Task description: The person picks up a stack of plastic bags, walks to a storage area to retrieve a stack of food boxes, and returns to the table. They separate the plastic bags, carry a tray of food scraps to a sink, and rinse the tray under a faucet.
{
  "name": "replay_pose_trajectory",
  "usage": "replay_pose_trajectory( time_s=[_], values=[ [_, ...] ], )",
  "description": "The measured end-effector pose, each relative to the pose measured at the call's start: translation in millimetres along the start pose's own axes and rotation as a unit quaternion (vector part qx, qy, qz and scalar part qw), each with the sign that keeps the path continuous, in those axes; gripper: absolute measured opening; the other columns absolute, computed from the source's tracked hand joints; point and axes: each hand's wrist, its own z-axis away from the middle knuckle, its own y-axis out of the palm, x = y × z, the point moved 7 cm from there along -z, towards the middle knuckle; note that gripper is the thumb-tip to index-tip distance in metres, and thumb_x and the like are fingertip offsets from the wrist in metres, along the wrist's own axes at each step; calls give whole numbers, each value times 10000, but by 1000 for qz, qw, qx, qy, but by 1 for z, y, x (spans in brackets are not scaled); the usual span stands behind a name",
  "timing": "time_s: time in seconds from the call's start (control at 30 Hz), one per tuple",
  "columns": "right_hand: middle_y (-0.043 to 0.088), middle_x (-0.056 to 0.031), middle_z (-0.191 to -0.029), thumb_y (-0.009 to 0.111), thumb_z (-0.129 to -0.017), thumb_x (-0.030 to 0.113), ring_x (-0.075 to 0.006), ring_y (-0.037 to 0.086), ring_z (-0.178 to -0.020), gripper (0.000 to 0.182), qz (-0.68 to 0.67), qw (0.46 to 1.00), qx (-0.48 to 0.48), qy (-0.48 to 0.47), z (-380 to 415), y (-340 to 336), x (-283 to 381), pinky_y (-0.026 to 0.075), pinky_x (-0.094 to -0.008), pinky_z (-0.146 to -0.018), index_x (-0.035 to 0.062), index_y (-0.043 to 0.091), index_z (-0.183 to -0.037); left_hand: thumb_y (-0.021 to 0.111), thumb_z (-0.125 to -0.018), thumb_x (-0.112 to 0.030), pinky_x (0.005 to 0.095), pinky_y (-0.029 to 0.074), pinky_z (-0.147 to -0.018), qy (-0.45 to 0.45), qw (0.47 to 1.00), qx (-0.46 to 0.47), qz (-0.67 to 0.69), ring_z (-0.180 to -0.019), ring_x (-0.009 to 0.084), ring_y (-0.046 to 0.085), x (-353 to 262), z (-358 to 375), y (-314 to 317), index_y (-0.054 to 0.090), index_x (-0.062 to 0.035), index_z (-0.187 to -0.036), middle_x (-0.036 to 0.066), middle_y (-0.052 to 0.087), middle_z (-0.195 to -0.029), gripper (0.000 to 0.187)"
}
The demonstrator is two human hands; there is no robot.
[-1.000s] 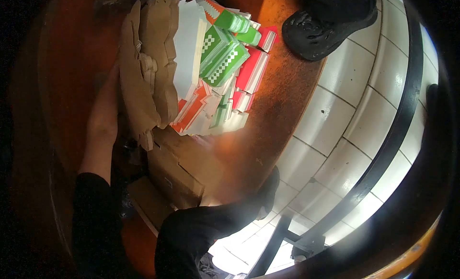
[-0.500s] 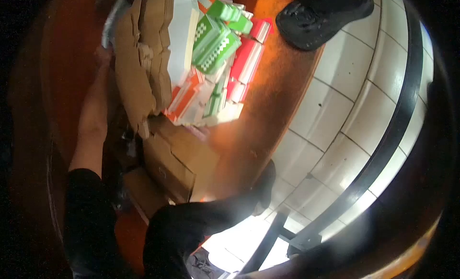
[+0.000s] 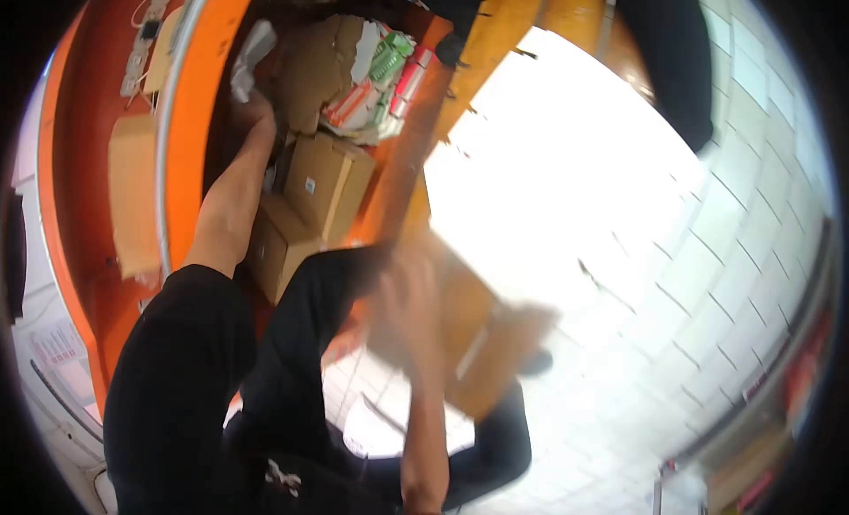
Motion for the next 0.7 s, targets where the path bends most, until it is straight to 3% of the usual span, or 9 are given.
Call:
replay_pose_trajectory(
  time_s=[0.07, 0.1, 0.13, 0.2, 0.23, 0.37, 0.47, 0.53, 0.7],
  values=[
    [504, -183, -1240, 643, -815, 77, -366, 517, -1120, 317, 42, 998, 24, -45, 52, -13, 55, 418, -400, -958, 17, 571, -1118, 625, -825, -290, 435, 438, -943, 140, 977, -94, 128, -1041, 355, 611, 11, 35, -5, 617, -41, -1160, 190, 634, -1120, 418],
    [510, -179, -1236, 648, -801, 51, -366, 517, -1121, 320, 8, 999, 20, -27, 86, -18, 71, 422, -396, -953, 15, 571, -1110, 684, -776, -255, 401, 456, -916, -10, 990, 39, 133, -1065, 364, 595, 30, 48, 0, 526, -27, -1268, 201, 608, -1182, 565],
    [516, -176, -1232, 652, -787, 25, -367, 517, -1121, 326, -28, 999, 24, -5, 125, -28, 86, 425, -393, -947, 14, 572, -1103, 670, -794, -260, 418, 458, -899, -46, 985, 145, 76, -972, 364, 631, -13, 91, -50, 640, -3, -1098, 195, 659, -1031, 399],
    [570, -171, -1147, 641, -798, -1, -345, 544, -1099, 301, 19, 999, 30, 37, 204, -67, 114, 432, -375, -935, 11, 572, -1091, 708, -758, -200, 427, 490, -787, -22, 967, 168, 192, -889, 365, 641, -45, 147, -123, 617, -15, -1063, 186, 665, -941, 368],
    [586, -171, -1116, 634, -810, 5, -340, 553, -1090, 287, 41, 996, 25, 76, 244, -88, 117, 430, -372, -936, 9, 571, -1089, 698, -753, -87, 370, 488, -730, 12, 965, 174, 195, -776, 231, 638, -66, 168, -161, 611, -18, -961, 148, 672, -844, 236],
    [621, -115, -1057, 588, -899, 102, -198, 608, -944, 210, 144, 953, -102, 247, 425, -185, 141, 490, -302, -797, 4, 600, -1084, 710, -748, -94, 323, 491, -753, 39, 884, 343, 317, -811, 161, 628, -129, 214, -305, 630, -24, -1046, 110, 675, -866, 316],
    [633, -106, -1016, 603, -903, 138, -177, 610, -922, 213, 144, 916, -168, 335, 532, -219, 178, 498, -303, -755, 19, 612, -1079, 712, -778, -196, 339, 475, -838, 92, 779, 504, 362, -978, 249, 623, -132, 247, -381, 587, -22, -1165, 163, 650, -1056, 443],
    [635, -109, -1008, 606, -905, 157, -169, 608, -919, 223, 124, 916, -186, 333, 576, -229, 160, 497, -299, -750, 14, 612, -1076, 729, -759, -146, 321, 450, -902, 67, 693, 598, 396, -1026, 223, 601, -121, 277, -427, 570, 13, -1202, 149, 629, -1128, 497],
    [555, -130, -1216, 415, -991, 410, -208, 521, -1152, 530, -113, 916, -291, 251, 517, -218, 275, 423, -348, -952, -14, 440, -1308, 681, -835, -150, 387, 551, -819, -290, 260, 786, 481, -986, 238, 624, -118, 350, -582, 471, 32, -1231, 142, 596, -1112, 484]
  ],
)
